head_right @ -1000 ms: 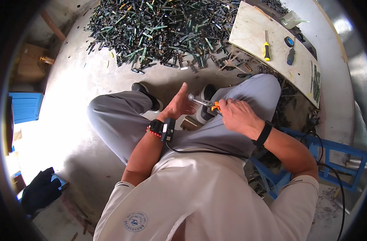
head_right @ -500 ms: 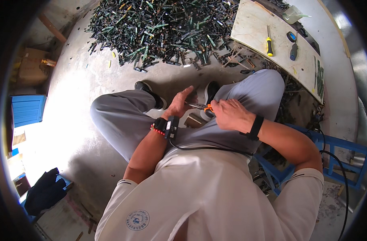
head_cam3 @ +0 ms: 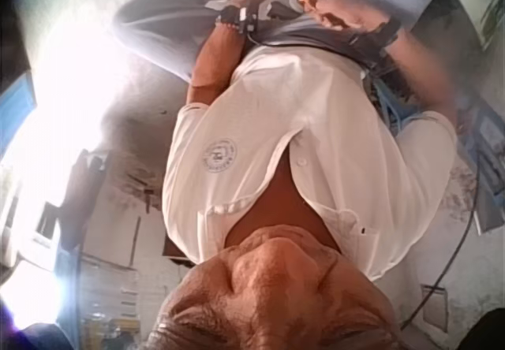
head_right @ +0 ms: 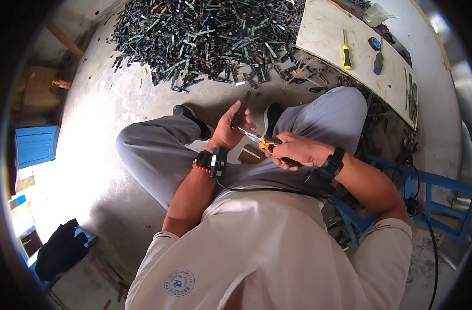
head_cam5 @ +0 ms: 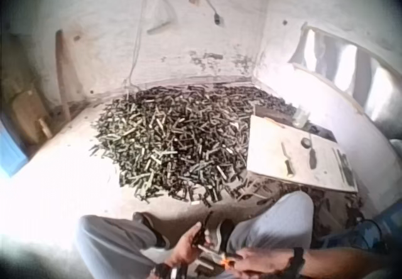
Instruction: The person sits on the floor and uses a screwdriver and pliers to disassemble small electronic components, likely circuit boards. They remove parts from the boards and place them on a nearby table, occasionally using a brush to clean the components.
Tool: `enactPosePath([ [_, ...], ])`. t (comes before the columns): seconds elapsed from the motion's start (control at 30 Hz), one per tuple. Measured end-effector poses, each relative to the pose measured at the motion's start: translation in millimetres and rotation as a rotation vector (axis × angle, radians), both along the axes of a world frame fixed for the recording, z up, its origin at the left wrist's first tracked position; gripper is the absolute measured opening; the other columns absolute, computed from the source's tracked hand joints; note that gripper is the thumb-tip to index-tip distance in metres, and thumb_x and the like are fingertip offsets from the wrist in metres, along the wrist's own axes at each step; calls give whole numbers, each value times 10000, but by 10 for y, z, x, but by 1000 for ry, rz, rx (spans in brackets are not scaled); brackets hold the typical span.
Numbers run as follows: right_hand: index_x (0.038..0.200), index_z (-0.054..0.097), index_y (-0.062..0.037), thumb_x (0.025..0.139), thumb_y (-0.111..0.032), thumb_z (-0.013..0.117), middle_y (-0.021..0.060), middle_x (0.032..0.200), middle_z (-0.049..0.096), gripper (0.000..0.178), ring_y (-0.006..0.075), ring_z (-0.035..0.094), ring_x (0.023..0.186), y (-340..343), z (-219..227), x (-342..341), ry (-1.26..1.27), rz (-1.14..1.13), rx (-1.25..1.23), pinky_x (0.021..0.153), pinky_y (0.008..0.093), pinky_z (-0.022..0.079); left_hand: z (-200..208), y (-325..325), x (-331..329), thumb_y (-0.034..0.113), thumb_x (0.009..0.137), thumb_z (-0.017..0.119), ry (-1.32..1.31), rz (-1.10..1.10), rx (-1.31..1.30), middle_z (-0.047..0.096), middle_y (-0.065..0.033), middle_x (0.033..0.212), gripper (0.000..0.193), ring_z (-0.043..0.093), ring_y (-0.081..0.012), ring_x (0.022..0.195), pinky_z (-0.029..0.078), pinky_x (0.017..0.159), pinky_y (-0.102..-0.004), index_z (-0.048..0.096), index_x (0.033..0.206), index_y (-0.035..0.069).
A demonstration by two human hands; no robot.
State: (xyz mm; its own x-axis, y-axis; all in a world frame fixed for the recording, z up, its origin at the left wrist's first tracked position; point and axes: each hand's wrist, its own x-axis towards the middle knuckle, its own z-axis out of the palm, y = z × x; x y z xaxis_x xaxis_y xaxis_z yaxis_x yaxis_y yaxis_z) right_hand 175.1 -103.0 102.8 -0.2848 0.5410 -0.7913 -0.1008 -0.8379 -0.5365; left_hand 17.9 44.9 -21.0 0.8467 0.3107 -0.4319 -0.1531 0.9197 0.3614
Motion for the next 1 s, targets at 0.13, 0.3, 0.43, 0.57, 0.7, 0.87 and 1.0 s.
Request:
enactPosePath([
  [0.13,1064,542,-23,864,-155,513,54,793,558,241,154,547,628,-125,-112,-97,334,-254,-60,473,281,406,106,27,22,399,975,559,-35,26,9,583,-37,711,345,521,-179,655,450,729,-389,597,883,68],
  [0.3,1107,534,-17,869,-128,491,72,812,557,266,168,551,631,-233,-196,-217,469,-365,-26,486,289,412,86,17,25,392,1004,492,-124,31,1,589,-36,730,349,512,-175,649,445,731,-386,599,898,78],
  [0.43,1134,522,-17,840,-108,491,71,833,558,309,172,562,667,-294,-150,-246,448,-399,63,512,310,428,61,11,33,390,1010,466,-174,76,-53,597,-24,755,339,518,-161,640,453,757,-387,601,907,97],
  [0.57,1168,521,-8,825,-106,487,81,880,591,358,177,593,721,-337,-126,-190,382,-343,132,586,303,453,15,70,-6,381,1009,463,-211,92,-122,600,-18,758,318,520,-150,624,454,798,-390,602,915,110],
  [0.7,1201,519,4,841,-93,495,101,990,640,373,169,629,853,-339,-72,-173,279,-241,241,739,277,474,4,51,11,367,1013,446,-216,127,-117,600,-20,764,314,510,-151,613,446,774,-388,601,921,110],
  [0.87,1203,529,6,864,-84,510,104,1041,659,351,154,628,936,-277,72,-253,210,-217,194,824,281,475,95,28,21,303,1003,439,-284,150,-73,592,-26,758,266,492,-167,606,420,695,-383,599,917,108],
  [1.0,1246,509,27,887,-82,490,113,1050,655,375,171,626,947,-235,56,-242,167,-157,205,860,286,457,111,30,21,280,987,454,-284,151,-71,568,-25,736,239,481,-180,615,413,683,-380,598,908,105],
])
